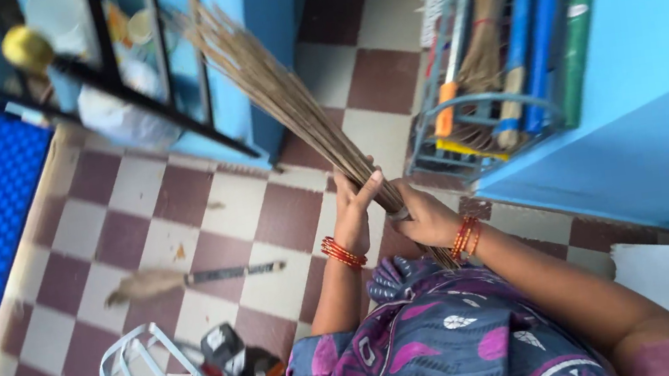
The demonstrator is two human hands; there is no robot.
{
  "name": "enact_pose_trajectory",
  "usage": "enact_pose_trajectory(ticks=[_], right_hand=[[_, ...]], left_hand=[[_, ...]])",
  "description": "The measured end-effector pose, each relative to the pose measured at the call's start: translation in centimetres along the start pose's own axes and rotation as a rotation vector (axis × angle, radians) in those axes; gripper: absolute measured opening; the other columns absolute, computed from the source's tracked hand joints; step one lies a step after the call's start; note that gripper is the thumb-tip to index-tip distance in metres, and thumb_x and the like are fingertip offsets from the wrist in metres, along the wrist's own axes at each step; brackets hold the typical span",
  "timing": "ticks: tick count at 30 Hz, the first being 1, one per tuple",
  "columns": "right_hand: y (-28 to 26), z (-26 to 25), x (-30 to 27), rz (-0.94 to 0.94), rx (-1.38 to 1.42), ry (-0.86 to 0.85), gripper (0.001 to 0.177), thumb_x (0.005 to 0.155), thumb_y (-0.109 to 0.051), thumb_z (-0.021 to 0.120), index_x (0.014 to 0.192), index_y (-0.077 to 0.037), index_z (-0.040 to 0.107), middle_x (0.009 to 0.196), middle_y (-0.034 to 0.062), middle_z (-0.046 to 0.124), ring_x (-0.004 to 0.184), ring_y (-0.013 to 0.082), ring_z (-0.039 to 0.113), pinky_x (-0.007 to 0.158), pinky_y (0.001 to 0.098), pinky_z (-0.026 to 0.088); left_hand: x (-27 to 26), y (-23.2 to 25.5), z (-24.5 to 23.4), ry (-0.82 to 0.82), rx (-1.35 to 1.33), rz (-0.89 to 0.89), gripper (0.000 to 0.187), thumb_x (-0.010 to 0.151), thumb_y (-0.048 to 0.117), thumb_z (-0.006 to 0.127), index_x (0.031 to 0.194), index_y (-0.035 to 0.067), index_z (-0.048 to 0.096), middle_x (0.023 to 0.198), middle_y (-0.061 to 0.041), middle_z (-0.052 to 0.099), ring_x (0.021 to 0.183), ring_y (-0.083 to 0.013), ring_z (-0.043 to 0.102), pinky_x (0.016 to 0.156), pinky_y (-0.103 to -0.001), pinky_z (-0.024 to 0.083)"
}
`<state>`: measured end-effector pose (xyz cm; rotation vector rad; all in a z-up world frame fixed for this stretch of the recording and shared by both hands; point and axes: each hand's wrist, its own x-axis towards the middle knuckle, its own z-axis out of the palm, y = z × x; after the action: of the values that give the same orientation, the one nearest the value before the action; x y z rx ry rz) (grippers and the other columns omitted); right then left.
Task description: Organizing various brooms and cleaning tools into a storage rack, then picking up items from a cabinet.
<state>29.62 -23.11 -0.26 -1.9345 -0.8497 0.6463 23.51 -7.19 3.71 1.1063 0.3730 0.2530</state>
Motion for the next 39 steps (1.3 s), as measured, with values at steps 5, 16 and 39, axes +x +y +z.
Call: enact_pose_trajectory(ticks=[5,16,39], right_hand=[[0.9,-9.1,0.8,-0.210,0.070,0.276,0.061,0.082,-0.003,0.069,0.138,-0.001,0.046,0.114,0.0181,0.066,0.107,0.0308,0.068,0.093,0.0433,0.054],[10.5,-24.3,9.7,0.226,0.253,0.756,0.055,0.089,-0.012,0.072,0.131,0.002,0.041,0.105,0.0171,0.069,0.076,0.0182,0.072,0.059,0.0302,0.063],[19.1,-21.8,18.3,0.637,-0.607,0.629,0.075,0.089,-0.009,0.065,0.156,0.004,0.033,0.162,0.0286,0.028,0.147,0.0448,0.033,0.117,0.0477,0.033]], left_hand=[[6.3,-1.8,6.2,-0.132,0.090,-0.102,0.099,0.091,0.022,0.074,0.166,0.011,0.011,0.143,-0.020,0.054,0.116,-0.0271,0.051,0.096,-0.046,0.035],[18.7,-5.6,10.8,-0.359,0.139,-0.180,0.070,0.093,0.018,0.070,0.153,0.001,0.039,0.144,-0.021,0.056,0.134,-0.0282,0.054,0.112,-0.042,0.044],[36.4,-14.5,13.0,-0.628,0.330,-0.310,0.082,0.094,0.021,0.070,0.161,0.005,0.027,0.162,-0.022,0.035,0.150,-0.0296,0.035,0.120,-0.040,0.033]])
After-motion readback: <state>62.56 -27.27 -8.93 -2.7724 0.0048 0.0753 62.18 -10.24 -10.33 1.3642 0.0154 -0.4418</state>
